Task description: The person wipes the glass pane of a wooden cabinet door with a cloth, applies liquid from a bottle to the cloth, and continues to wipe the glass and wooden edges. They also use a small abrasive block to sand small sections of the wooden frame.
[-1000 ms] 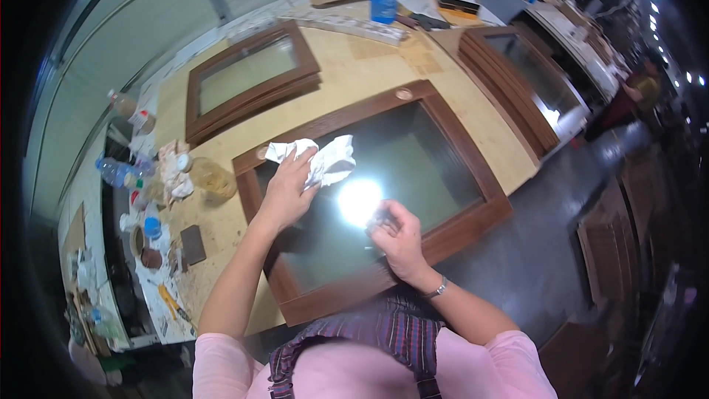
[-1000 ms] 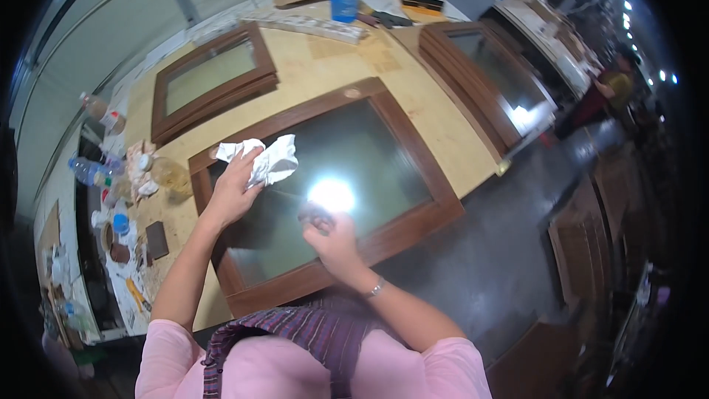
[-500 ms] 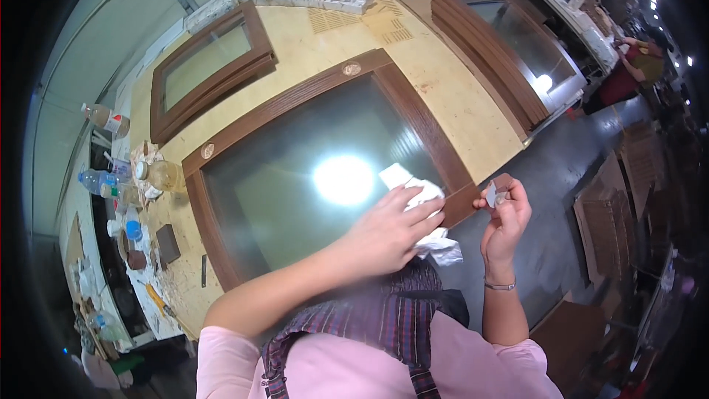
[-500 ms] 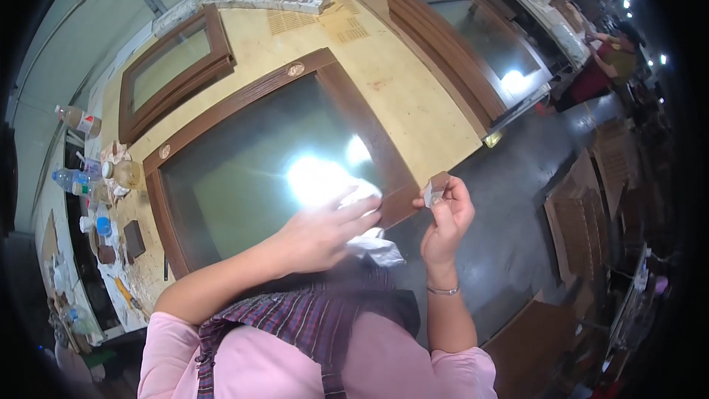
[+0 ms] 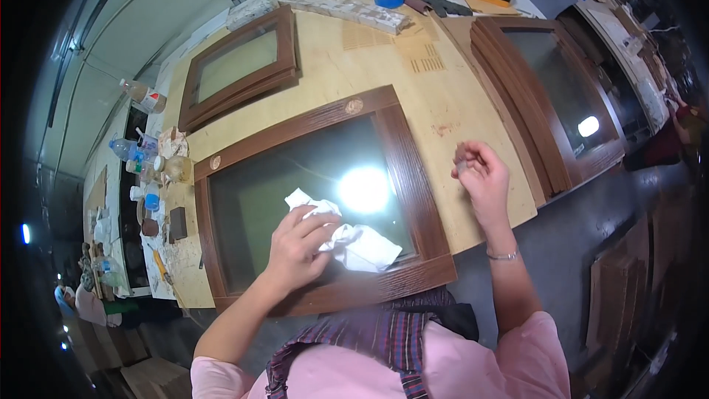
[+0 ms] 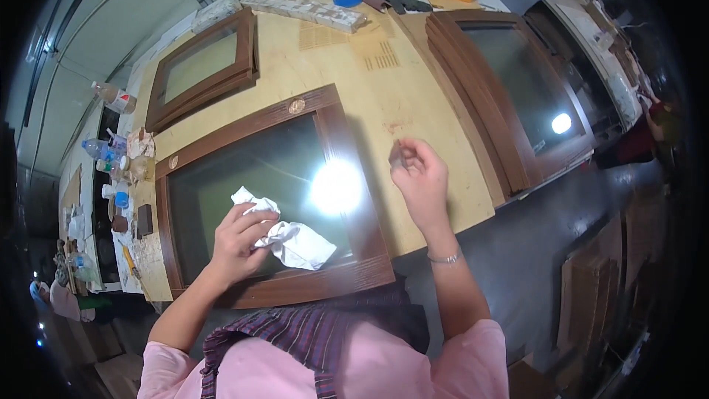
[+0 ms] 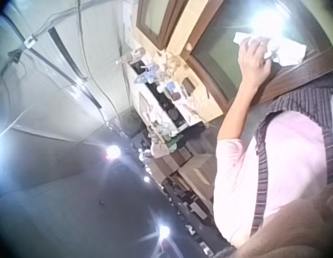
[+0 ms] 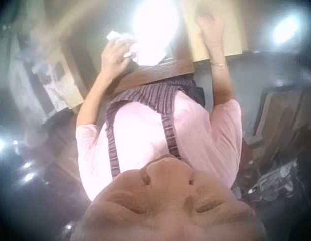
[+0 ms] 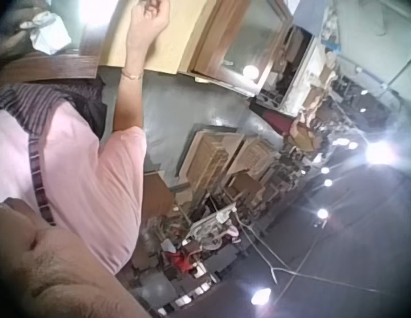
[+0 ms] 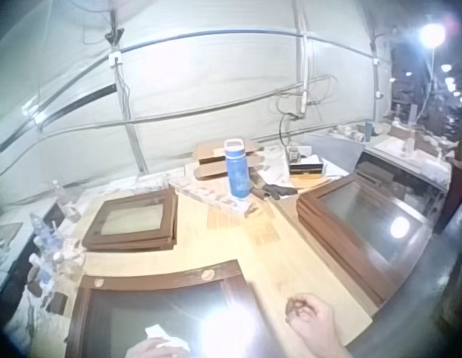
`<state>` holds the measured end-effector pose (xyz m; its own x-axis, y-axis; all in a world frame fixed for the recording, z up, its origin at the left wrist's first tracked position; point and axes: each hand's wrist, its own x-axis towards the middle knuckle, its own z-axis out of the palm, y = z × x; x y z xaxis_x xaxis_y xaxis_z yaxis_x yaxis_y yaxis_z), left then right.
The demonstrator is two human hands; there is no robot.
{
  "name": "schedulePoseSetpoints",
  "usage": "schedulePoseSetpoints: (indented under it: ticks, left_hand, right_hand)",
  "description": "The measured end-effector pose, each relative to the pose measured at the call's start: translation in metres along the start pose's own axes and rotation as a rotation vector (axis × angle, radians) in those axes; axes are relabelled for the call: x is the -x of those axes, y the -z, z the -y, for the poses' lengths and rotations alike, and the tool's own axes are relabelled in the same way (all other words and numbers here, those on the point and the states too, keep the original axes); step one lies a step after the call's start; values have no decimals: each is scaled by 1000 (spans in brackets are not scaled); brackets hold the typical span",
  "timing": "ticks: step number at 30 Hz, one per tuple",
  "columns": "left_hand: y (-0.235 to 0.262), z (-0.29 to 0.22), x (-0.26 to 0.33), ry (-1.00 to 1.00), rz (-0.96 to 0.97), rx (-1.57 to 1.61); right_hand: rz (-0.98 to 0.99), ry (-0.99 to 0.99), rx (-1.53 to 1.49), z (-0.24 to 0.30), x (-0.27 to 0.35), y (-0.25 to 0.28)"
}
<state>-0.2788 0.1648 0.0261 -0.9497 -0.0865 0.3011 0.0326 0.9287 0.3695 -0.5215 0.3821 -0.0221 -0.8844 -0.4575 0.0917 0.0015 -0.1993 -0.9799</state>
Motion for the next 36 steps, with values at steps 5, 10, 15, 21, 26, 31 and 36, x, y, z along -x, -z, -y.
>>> schedulePoseSetpoints:
  ticks: [5,10,15,21,26,31,36]
  left_hand:
    - [-16,-2,-2,39,-62,-61]
    - [-16,1,-3,27,-72,-60]
    - [-15,0,-5,41,-80,-64]
    - [-14,2,-1,71,-54,-53]
    - [-13,1,-4,94,-80,-65]
    - [-13,1,-10,69,-91,-56]
    - [-14,1,-7,91,-77,-42]
  right_hand:
    - [136,88,288,-11,-75,-15]
    - [155,130,399,-20,-121,-36]
    - [210,145,459,-31,-148,-56]
    - [362,171,568,-18,-125,-44]
    - [311,-7,460,-7,-106,-31]
    - [280,165,516,-16,-119,-53]
    - [369,42,512,0,-59,-22]
